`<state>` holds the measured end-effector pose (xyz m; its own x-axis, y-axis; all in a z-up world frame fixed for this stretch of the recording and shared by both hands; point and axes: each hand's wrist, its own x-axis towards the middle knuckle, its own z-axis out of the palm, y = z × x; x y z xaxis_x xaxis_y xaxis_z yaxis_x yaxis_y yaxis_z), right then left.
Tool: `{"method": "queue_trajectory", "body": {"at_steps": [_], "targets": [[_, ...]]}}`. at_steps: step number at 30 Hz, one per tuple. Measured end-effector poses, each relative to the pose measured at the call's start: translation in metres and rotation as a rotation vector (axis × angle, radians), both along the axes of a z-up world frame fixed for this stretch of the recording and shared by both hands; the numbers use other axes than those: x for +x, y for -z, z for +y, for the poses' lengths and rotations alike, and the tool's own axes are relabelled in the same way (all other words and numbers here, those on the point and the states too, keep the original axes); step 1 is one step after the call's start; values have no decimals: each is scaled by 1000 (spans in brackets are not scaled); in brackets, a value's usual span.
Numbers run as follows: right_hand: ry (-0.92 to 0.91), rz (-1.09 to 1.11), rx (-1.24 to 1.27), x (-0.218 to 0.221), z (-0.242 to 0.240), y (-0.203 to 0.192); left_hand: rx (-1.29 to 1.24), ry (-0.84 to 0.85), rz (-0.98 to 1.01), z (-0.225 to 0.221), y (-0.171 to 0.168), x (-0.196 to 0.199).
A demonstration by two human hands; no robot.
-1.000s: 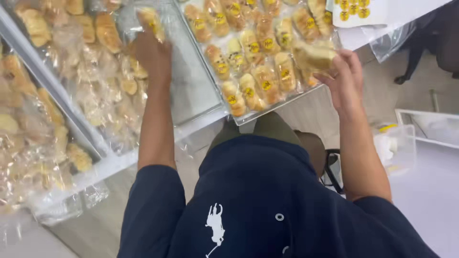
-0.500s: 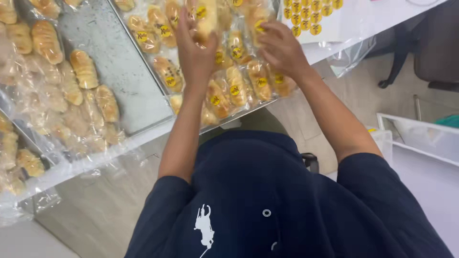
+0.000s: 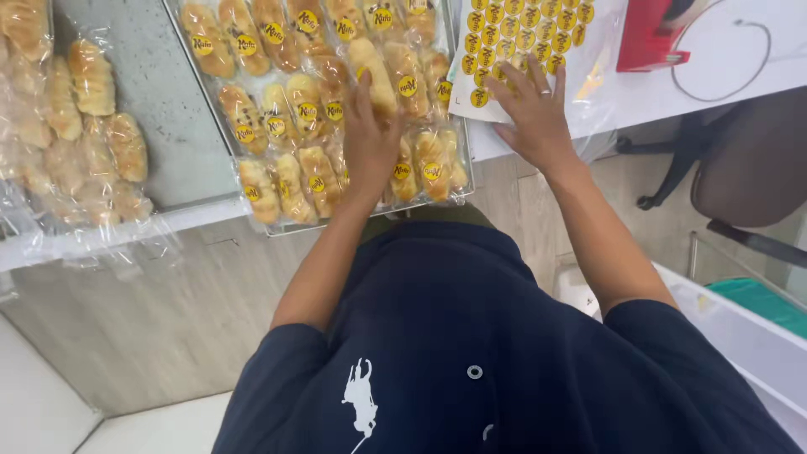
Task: The person labels small plastic-wrapped bread rolls by hand. They take circular yellow stickers from a large sheet and apply one to the center of each individually wrapped roll on a metal tray, repeating the process for many rolls.
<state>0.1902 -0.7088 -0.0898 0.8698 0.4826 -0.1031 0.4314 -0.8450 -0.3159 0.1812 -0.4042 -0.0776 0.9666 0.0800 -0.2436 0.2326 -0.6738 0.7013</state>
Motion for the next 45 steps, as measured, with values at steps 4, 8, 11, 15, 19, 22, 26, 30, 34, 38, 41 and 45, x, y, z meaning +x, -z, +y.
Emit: {"method": "queue_trajectory", "body": {"at_steps": [4, 8, 11, 15, 19, 22, 26, 30, 34, 38, 41, 45], "targets": [[58, -304, 202, 10, -16, 19, 55, 31, -24, 12, 8, -5], [118, -474, 423, 32, -2, -30, 152, 72, -70, 20, 0, 1], [89, -624, 516, 40, 22, -84, -242, -14, 62, 14, -48, 18], [-150, -679, 570, 35, 74, -119, -1277, -71, 377, 9, -78, 28], [-206, -569, 535, 28, 116, -110, -1387, -122, 195, 25, -94, 20], [-215, -147, 496, 21, 142, -139, -1355, -126, 143, 48, -73, 11], [-77, -263, 497, 26, 183, -141, -1268, -105, 40, 71, -51, 9], [21, -372, 424, 24, 228, -152, -1010, 17, 104, 101, -84, 13], [132, -343, 345, 16, 248, -148, -777, 163, 100, 130, -90, 16], [202, -374, 287, 6, 270, -161, -913, 286, 54, 141, -77, 21], [251, -397, 321, -6, 285, -168, -913, 326, 0, 146, -93, 25], [340, -433, 297, -20, 287, -162, -920, 248, 4, 144, -101, 27]]}}
